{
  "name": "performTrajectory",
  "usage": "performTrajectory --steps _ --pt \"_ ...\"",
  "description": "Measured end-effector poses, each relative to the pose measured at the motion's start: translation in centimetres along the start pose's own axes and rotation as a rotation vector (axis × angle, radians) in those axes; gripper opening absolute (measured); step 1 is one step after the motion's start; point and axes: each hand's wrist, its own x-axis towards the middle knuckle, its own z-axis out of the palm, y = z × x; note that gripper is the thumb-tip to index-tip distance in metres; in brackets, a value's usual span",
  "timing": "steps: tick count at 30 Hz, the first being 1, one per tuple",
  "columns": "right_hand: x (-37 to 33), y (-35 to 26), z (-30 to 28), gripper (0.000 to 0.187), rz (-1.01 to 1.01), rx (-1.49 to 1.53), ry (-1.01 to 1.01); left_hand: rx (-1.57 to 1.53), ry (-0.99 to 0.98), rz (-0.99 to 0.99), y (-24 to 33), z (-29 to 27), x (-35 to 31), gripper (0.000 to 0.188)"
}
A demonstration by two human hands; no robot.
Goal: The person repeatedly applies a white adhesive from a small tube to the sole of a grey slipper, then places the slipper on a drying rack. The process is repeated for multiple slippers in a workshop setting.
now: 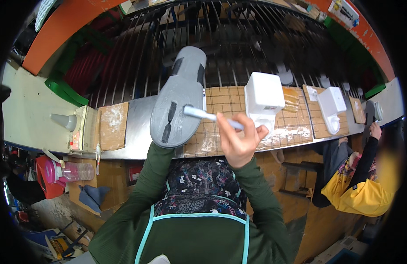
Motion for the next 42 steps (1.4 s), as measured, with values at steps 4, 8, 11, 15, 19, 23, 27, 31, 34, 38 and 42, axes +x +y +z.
performTrajectory --steps 4,8,11,15,19,23,27,31,34,38,42 --pt "-2.2 -2.0 -1.2 0.038 -0.029 0.153 -0.111 0.191 -0.098 0.152 -0.3 -0.2 -0.2 0.063" --pt "-1.4 -0.4 -0.1 0.033 0.060 0.120 -0.124 -0.052 0.124 -0.151 -1.4 -1.3 0.6 0.059" --pt "-1.1 1.0 1.2 0.032 0.050 -0.031 -0.021 -0.145 0.208 -0.244 -2.1 -2.5 0.6 0.057" --pt "-3.3 -1.2 0.6 0.032 0.009 -0.014 -0.011 -0.180 0.254 -0.269 -2.1 -3.7 -0.2 0.055" --pt "-4.4 -3.1 -1.0 0.031 0.057 0.242 -0.195 -0.166 0.261 -0.269 -2.1 -4.3 -0.3 0.055" --pt "-2.7 -3.0 -0.3 0.029 0.077 0.231 -0.212 -0.143 0.257 -0.274 -2.4 -4.0 0.3 0.056" --pt "-0.1 -1.5 1.4 0.022 0.073 0.136 -0.102 -0.229 0.205 -0.266 -1.9 -2.6 0.2 0.058" --pt "2.7 1.1 2.8 0.021 0.098 0.068 -0.071 -0.012 0.172 -0.180 -1.0 -0.9 -1.3 0.058" --pt "4.1 2.0 3.4 0.021 0.051 -0.013 0.054 -0.156 0.218 -0.317 -0.2 -0.7 -2.0 0.055" --pt "3.4 0.3 2.7 0.023 -0.150 -0.021 0.054 -0.187 0.262 -0.339 0.6 -1.0 -3.4 0.053" --pt "3.1 1.4 1.9 0.022 -0.087 0.160 -0.138 -0.165 0.301 -0.311 1.2 -1.5 -4.3 0.051"
